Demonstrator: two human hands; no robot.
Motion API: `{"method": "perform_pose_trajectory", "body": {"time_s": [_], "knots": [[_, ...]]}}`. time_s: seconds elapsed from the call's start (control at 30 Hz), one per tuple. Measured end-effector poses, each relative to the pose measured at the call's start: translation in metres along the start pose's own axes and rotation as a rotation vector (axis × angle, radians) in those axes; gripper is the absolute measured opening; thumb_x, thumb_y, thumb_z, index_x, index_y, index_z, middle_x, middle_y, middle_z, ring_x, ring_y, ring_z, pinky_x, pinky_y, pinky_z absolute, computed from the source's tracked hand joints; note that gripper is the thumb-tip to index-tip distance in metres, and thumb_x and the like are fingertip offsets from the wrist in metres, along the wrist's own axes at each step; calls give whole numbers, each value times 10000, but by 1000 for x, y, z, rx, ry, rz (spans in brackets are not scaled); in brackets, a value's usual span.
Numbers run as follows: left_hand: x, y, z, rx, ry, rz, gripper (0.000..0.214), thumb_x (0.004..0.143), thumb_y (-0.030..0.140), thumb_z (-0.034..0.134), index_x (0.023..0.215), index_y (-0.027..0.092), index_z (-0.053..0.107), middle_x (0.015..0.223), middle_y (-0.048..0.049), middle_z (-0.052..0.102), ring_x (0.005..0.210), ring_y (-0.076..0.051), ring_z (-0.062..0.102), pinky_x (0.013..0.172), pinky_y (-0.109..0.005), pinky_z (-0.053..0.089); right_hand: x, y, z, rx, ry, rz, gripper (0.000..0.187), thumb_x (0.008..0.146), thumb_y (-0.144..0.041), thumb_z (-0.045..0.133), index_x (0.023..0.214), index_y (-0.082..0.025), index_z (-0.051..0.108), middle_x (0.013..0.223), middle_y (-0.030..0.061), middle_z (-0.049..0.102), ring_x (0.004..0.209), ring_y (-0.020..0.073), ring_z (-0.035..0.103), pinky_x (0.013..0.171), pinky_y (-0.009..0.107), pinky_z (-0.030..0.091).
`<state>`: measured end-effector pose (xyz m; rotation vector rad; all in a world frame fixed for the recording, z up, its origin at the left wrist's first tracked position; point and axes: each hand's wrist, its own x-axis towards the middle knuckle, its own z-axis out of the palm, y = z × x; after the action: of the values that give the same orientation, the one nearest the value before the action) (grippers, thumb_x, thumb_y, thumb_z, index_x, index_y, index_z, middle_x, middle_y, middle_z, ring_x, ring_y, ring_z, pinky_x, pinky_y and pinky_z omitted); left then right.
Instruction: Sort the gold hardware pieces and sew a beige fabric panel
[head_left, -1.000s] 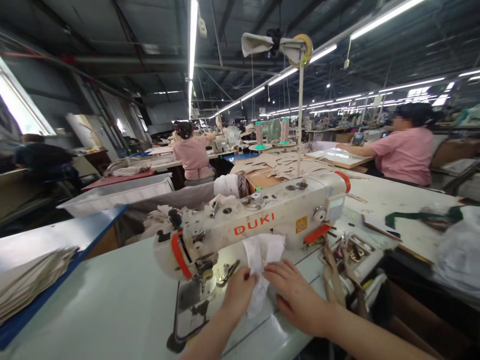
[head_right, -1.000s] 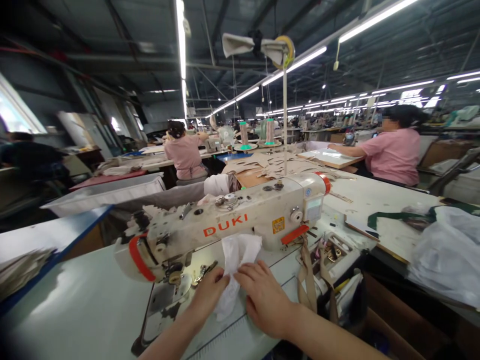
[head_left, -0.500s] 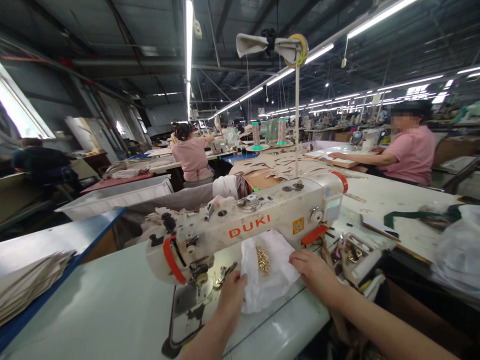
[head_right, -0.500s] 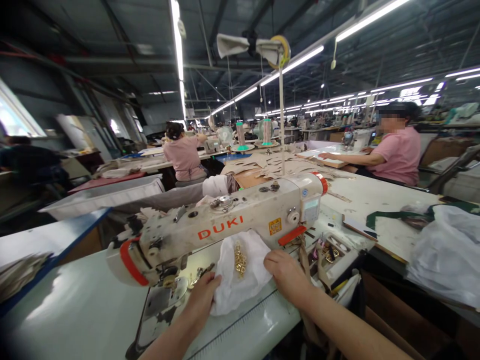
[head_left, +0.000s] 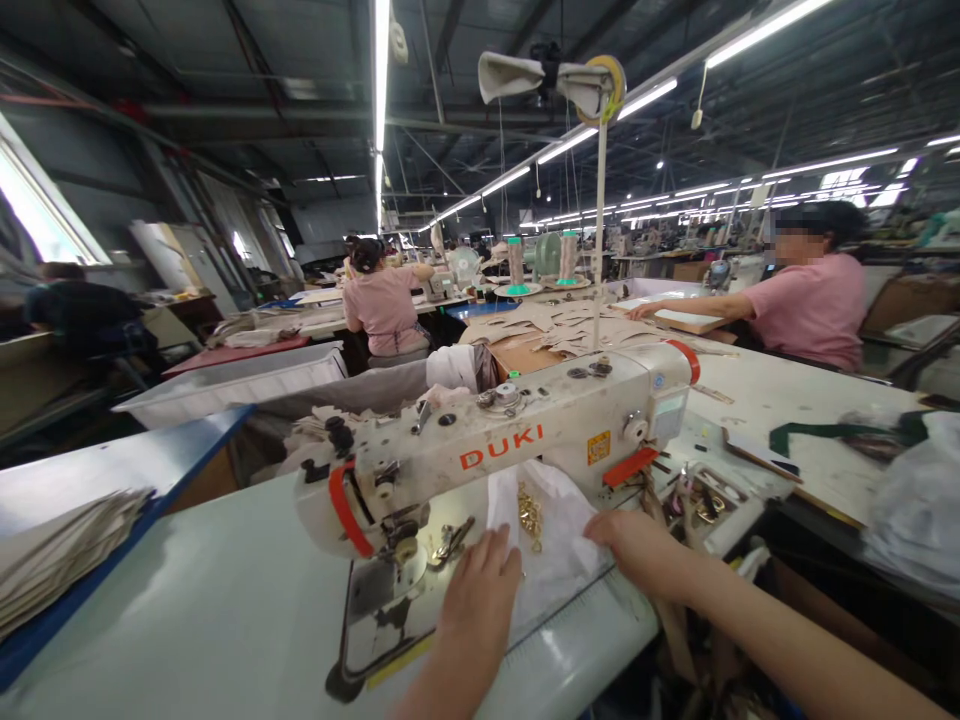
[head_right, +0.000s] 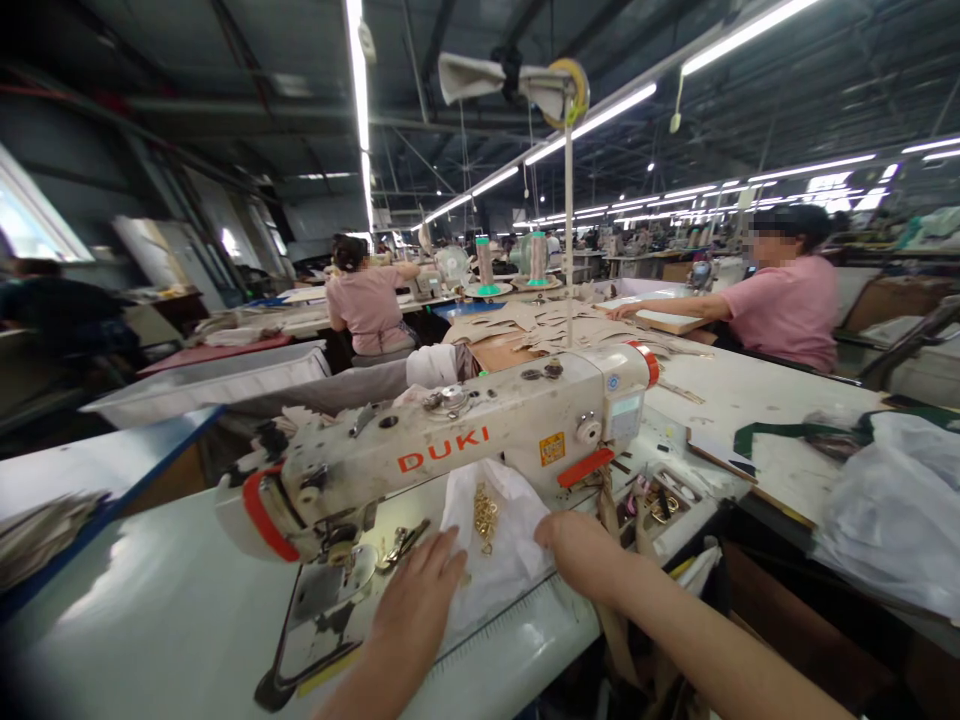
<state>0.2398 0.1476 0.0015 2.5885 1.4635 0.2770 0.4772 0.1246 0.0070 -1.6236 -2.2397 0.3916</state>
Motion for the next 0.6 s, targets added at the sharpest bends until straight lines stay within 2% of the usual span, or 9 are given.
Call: {"method": "perform_pose_trajectory", "body": {"time_s": [0.07,0.17,0.27,0.37,0.5,0.6], "knots": [[-2,9,-1,42,-66,4,304,849,102,422,1037,185,646,1189,-120,610,1133,-275,519,973,-408,407,4,-2,-3,65,-35,1,321,603,19,448,675,-188,683,777,48,720,796,199,659,721,245,452],[-1,14,-2,24,-24,-76,313,833,237,491,1111,138,597,1163,-152,584,1081,-306,518,936,-432,419,9,-8,-5,214,-61,19,380,657,-8,402,774,-192,714,837,46,732,817,190,666,739,251,461],[4,8,-5,3,-22,-96,290,773,164,494,1041,120,597,1077,-148,584,1042,-308,523,929,-433,403,9,-17,-4,286,-61,24,412,707,-30,392,898,-194,718,912,48,730,858,184,660,781,257,459],[10,-2,-9,-79,-14,-130,196,760,85,458,887,150,592,962,-113,605,992,-265,552,895,-377,406,8,-25,-1,232,-95,44,311,753,-119,493,974,-194,699,933,58,712,809,189,646,739,262,458],[9,-18,-11,-247,33,-301,164,838,124,395,763,194,523,829,-59,620,855,-214,602,782,-320,442,6,-29,-1,182,-162,57,314,690,-251,688,998,-192,682,927,58,676,774,193,625,684,256,444],[1,-30,-8,-485,103,-488,155,865,217,382,742,214,477,747,-24,587,749,-201,616,668,-297,486,6,-33,-2,121,-192,49,334,660,-310,735,970,-199,676,945,52,656,786,202,621,673,264,426]]}}
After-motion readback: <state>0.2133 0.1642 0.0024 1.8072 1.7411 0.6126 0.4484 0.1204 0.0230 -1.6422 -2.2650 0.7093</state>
